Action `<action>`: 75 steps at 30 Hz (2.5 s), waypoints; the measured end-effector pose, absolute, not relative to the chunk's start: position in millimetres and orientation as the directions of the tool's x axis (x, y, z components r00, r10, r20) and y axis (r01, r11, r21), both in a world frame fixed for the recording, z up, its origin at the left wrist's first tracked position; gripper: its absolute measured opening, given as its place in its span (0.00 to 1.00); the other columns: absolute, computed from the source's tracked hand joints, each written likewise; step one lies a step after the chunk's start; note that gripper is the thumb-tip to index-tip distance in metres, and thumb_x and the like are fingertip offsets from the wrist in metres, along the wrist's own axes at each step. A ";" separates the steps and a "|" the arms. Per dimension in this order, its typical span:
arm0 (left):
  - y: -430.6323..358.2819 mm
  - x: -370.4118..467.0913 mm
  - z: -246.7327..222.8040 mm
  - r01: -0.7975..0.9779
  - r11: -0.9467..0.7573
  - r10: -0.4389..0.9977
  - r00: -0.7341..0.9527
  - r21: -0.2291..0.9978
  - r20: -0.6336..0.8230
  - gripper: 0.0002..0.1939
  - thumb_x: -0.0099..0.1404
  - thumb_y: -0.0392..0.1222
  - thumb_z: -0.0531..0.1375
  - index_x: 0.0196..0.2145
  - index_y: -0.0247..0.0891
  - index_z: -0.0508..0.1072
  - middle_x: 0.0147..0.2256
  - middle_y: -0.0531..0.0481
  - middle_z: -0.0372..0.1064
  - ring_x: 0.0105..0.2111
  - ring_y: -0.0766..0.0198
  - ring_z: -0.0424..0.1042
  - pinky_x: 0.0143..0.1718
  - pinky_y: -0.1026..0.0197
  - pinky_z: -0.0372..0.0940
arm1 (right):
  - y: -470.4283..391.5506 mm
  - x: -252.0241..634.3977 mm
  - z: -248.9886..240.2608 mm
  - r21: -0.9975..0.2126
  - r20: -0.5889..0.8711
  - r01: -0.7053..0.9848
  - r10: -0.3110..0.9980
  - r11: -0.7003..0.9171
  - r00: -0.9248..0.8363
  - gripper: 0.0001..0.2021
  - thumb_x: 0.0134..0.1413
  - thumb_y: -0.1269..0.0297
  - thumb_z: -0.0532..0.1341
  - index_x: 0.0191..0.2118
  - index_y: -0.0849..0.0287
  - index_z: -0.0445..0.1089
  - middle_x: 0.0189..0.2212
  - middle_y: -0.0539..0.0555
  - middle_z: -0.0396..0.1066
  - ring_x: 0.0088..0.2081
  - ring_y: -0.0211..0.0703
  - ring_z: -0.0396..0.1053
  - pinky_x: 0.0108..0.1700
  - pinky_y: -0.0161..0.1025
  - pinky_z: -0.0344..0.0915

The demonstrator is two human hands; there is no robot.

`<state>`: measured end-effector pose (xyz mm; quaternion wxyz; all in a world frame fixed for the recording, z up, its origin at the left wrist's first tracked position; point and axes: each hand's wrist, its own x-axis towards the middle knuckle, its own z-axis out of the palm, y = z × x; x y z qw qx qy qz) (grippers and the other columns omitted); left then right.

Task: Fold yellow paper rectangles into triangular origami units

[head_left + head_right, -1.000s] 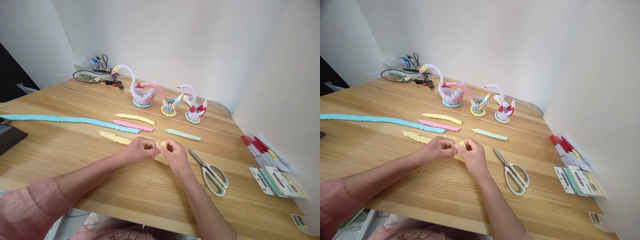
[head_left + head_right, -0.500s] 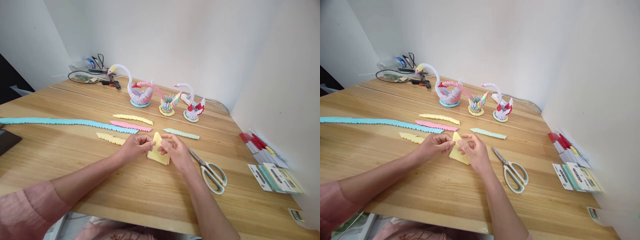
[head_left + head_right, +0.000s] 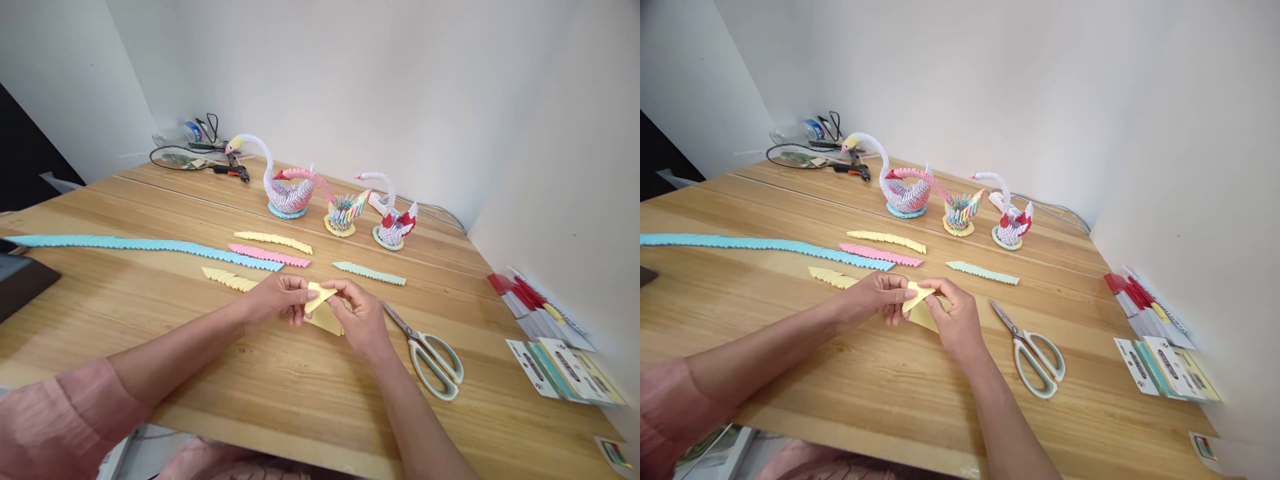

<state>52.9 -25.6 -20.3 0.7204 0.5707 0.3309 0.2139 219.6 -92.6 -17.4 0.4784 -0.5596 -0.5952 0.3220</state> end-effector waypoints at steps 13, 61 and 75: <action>-27.8 55.6 -19.8 0.105 0.119 0.768 0.621 0.987 -0.158 0.13 0.52 0.46 0.64 0.24 0.33 0.69 0.18 0.54 0.69 0.16 0.73 0.63 0.20 0.70 0.57 | -88.4 216.7 -18.8 -0.995 -0.038 0.082 0.986 -0.051 0.160 0.09 0.47 0.60 0.63 0.33 0.59 0.73 0.19 0.46 0.67 0.22 0.35 0.64 0.28 0.34 0.64; -28.0 50.8 -12.2 -0.073 0.385 0.658 0.721 0.920 -0.218 0.15 0.54 0.47 0.63 0.21 0.33 0.67 0.15 0.53 0.65 0.16 0.70 0.62 0.22 0.67 0.57 | -95.3 232.4 -8.3 -0.608 0.544 0.610 0.826 0.508 -0.145 0.05 0.57 0.69 0.58 0.36 0.54 0.71 0.32 0.50 0.75 0.36 0.40 0.71 0.40 0.36 0.65; -26.5 52.7 -17.9 0.068 0.210 0.712 0.673 0.975 -0.201 0.16 0.55 0.50 0.62 0.23 0.35 0.65 0.18 0.54 0.68 0.17 0.72 0.63 0.21 0.68 0.57 | -91.5 238.4 -16.0 -0.433 0.498 0.691 0.792 0.579 -0.352 0.08 0.60 0.68 0.54 0.35 0.55 0.71 0.31 0.55 0.73 0.35 0.44 0.68 0.37 0.40 0.64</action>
